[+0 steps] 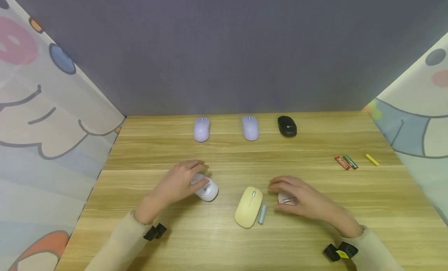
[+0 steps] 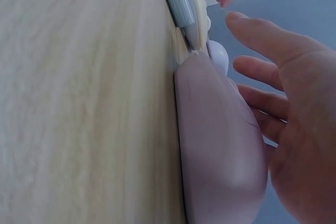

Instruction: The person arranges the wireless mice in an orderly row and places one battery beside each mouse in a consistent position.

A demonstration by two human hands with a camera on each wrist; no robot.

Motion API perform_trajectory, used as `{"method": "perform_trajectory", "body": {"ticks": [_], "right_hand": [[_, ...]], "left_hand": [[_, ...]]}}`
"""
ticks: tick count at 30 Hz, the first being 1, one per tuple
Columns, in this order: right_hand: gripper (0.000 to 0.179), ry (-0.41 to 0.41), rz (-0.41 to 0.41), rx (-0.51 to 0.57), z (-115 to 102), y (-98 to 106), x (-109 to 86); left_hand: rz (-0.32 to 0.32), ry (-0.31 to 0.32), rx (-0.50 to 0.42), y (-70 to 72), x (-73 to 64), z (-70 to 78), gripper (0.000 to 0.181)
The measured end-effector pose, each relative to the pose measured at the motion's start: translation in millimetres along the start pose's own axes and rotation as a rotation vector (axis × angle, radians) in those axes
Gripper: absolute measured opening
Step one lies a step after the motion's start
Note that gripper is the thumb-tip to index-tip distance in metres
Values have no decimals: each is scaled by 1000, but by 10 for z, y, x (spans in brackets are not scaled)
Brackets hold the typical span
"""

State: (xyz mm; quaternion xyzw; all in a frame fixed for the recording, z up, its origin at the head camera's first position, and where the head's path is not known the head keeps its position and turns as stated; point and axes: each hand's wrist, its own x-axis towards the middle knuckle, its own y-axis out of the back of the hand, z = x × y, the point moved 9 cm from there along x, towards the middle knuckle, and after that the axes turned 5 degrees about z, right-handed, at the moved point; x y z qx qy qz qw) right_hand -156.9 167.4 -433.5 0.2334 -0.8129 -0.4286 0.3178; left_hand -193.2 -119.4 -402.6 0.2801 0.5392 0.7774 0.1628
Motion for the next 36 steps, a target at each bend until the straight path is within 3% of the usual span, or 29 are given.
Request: {"method": "perform_trajectory", "body": {"ticks": [5,16,24,36], "right_hand": [[50,15,-5,0,6,39,-17],[52,34,-14,-4,5,167,-103],[56,48,-46,-23,35,201,-172],[62,33,-103,-92,91,142,-266]], "left_hand": [[14,-17,6,-32,-53,72,39],[-19,-47,9,-164,-205,149,44],[20,-73,-3,-178,-205,192,41],[7,-71,-2,-212,-210,203,38]]}}
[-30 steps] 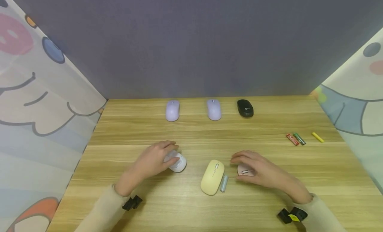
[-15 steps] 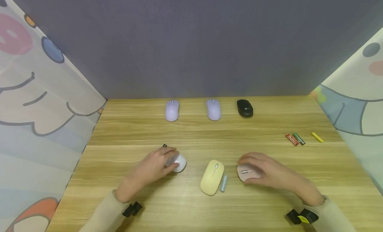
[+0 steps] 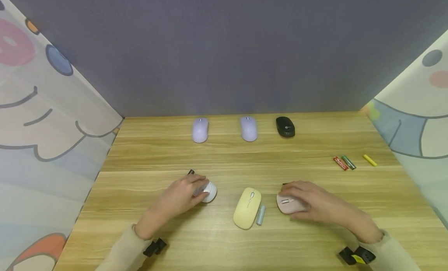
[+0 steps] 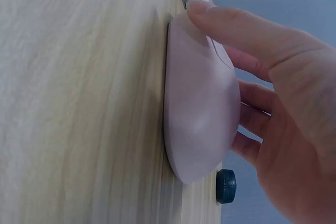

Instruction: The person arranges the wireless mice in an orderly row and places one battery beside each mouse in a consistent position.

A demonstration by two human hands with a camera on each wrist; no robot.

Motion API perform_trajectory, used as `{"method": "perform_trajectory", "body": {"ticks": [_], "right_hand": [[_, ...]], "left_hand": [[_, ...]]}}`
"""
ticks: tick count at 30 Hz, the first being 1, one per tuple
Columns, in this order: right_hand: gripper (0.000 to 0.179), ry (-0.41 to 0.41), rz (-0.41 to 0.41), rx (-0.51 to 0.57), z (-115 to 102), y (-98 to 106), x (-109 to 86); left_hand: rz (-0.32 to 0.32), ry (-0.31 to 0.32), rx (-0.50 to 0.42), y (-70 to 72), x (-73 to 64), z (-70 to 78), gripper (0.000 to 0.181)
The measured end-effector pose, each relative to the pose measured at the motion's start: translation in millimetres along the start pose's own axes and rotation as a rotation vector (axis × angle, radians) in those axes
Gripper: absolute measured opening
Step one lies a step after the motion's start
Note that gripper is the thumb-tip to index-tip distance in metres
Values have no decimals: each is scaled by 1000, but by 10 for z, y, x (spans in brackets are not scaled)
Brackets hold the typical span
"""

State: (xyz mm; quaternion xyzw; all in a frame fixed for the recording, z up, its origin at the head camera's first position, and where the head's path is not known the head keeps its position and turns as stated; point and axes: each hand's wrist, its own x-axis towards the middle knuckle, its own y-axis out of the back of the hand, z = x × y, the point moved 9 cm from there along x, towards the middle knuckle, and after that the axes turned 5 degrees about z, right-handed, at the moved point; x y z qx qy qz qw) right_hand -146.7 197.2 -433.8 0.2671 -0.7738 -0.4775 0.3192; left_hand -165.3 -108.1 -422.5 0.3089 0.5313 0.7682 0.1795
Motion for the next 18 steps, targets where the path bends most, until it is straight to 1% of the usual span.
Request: {"method": "perform_trajectory", "body": {"ticks": [11,18], "right_hand": [[63,0,-13,4,0,-12,0],[62,-18,-24,11,-2,-5,20]], "left_hand": [[-31,27,-8,-3,42,0,35],[-41,26,3,-4,46,0,35]]}}
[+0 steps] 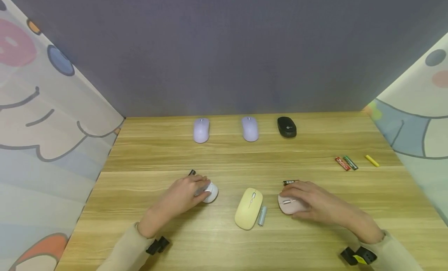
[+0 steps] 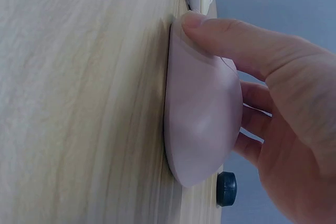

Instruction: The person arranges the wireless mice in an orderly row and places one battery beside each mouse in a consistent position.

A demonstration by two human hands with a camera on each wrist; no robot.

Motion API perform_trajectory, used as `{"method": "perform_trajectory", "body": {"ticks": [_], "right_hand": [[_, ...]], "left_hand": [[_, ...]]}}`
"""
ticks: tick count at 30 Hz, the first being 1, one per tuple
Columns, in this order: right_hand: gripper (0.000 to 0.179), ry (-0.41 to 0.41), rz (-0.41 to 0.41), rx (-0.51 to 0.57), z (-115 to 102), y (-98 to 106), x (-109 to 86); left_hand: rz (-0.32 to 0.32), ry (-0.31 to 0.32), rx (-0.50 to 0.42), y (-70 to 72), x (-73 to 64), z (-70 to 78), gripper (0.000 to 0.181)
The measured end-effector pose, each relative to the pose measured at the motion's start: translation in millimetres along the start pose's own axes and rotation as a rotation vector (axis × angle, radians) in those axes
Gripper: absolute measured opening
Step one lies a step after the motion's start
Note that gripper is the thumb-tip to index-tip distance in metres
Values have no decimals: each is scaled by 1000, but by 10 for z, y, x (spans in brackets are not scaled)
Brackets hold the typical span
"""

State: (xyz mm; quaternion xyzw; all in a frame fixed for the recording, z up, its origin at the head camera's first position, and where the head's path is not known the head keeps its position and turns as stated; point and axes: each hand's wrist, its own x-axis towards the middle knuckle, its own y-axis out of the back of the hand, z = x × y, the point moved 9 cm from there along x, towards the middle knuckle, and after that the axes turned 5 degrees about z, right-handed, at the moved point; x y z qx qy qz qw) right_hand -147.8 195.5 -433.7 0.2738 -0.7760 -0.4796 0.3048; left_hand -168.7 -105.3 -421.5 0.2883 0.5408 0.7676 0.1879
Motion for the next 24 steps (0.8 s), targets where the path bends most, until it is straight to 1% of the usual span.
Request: {"method": "perform_trajectory", "body": {"ticks": [11,15,19,24], "right_hand": [[58,-8,-16,5,-4,43,51],[56,-18,-3,25,3,89,85],[54,-28,45,28,20,170,134],[55,-38,151,-10,92,306,200]], "left_hand": [[10,-11,7,7,17,7,33],[14,-18,13,12,23,14,33],[32,-39,13,31,28,29,31],[31,-48,10,28,39,25,31]]}}
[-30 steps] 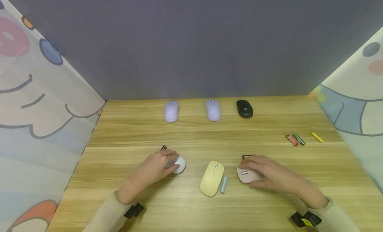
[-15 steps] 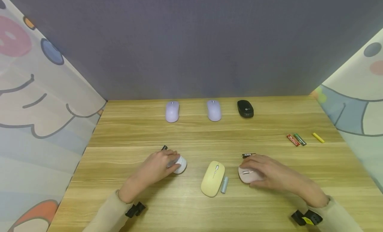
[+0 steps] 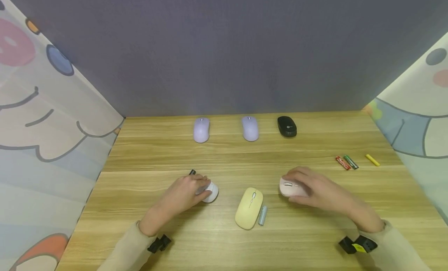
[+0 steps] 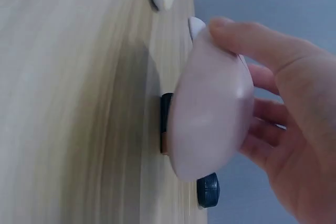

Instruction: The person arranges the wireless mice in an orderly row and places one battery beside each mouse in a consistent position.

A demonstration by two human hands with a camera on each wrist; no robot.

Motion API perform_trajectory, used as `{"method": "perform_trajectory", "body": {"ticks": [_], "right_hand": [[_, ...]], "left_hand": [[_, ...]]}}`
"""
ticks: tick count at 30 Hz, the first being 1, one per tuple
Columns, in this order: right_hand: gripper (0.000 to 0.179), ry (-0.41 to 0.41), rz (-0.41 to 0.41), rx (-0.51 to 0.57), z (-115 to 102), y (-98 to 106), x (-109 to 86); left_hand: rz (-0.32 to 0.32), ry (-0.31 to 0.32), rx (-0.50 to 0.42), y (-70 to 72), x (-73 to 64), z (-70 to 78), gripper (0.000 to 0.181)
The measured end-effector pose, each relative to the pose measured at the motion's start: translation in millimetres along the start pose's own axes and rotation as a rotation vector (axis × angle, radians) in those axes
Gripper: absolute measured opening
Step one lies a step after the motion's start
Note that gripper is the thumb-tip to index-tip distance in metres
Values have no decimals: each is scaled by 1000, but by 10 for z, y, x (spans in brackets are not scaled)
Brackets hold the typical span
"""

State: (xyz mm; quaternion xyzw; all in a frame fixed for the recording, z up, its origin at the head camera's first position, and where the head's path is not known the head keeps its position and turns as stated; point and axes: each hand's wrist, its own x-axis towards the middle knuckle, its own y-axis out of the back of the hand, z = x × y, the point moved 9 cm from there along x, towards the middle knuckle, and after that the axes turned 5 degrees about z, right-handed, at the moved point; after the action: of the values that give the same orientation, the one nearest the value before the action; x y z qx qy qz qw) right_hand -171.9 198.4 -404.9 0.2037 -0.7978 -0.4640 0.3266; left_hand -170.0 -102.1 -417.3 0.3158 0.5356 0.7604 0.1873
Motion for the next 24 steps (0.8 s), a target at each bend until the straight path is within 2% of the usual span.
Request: {"method": "perform_trajectory", "body": {"ticks": [5,11,15,24], "right_hand": [[59,-52,87,3,142,96,72],[55,-168,145,23,312,198,155],[54,-218,184,24,394,251,201],[50,-433,187,67,703,247,235]], "left_hand": [[-1,0,-8,-1,7,-3,31],[-3,9,-18,-4,12,-4,30],[-10,13,-15,-13,18,-5,29],[-13,26,-13,-15,21,-16,28]]}}
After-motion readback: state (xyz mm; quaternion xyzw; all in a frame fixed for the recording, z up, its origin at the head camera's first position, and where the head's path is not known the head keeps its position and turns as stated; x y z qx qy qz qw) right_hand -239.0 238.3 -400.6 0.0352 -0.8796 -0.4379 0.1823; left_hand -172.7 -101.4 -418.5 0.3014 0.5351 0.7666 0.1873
